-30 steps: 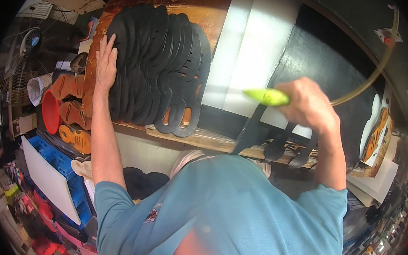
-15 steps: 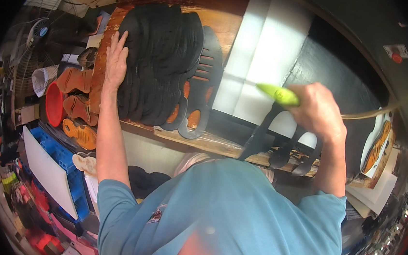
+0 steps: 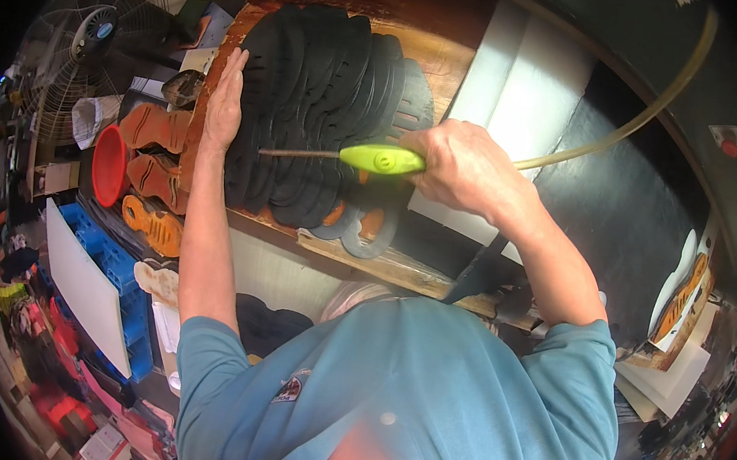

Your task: The person uses a green-handled tool to separate a stack of black shoe insoles on a wooden workbench. They repeatedly apply the tool between the insoles, peel them apart, and stack the separated pieces. The process is repeated multiple times throughout the clip.

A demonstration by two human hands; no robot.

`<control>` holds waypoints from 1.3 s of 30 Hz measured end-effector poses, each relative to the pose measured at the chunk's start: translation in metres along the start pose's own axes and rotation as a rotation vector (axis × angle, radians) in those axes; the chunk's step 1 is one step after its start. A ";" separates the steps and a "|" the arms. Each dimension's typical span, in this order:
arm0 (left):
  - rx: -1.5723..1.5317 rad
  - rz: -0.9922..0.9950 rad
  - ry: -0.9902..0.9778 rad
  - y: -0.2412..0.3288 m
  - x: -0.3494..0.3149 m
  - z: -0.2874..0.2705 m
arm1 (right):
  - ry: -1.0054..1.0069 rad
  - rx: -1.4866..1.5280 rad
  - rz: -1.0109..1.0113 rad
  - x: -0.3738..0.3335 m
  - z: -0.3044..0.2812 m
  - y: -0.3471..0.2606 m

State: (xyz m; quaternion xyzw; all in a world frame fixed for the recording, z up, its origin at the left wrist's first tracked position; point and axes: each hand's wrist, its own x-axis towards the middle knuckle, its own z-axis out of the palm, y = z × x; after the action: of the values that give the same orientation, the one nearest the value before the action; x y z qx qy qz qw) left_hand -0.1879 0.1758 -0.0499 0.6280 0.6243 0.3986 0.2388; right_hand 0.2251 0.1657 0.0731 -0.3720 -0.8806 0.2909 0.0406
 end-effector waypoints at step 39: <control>0.463 0.072 0.063 -0.029 0.015 -0.031 | -0.092 -0.092 0.144 -0.019 -0.022 0.027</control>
State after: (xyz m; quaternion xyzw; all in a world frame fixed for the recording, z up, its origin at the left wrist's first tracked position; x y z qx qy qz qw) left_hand -0.2308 0.1869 -0.0526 0.6752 0.6833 0.2725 0.0543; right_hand 0.2624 0.1781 0.0790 -0.4221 -0.8649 0.2689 -0.0383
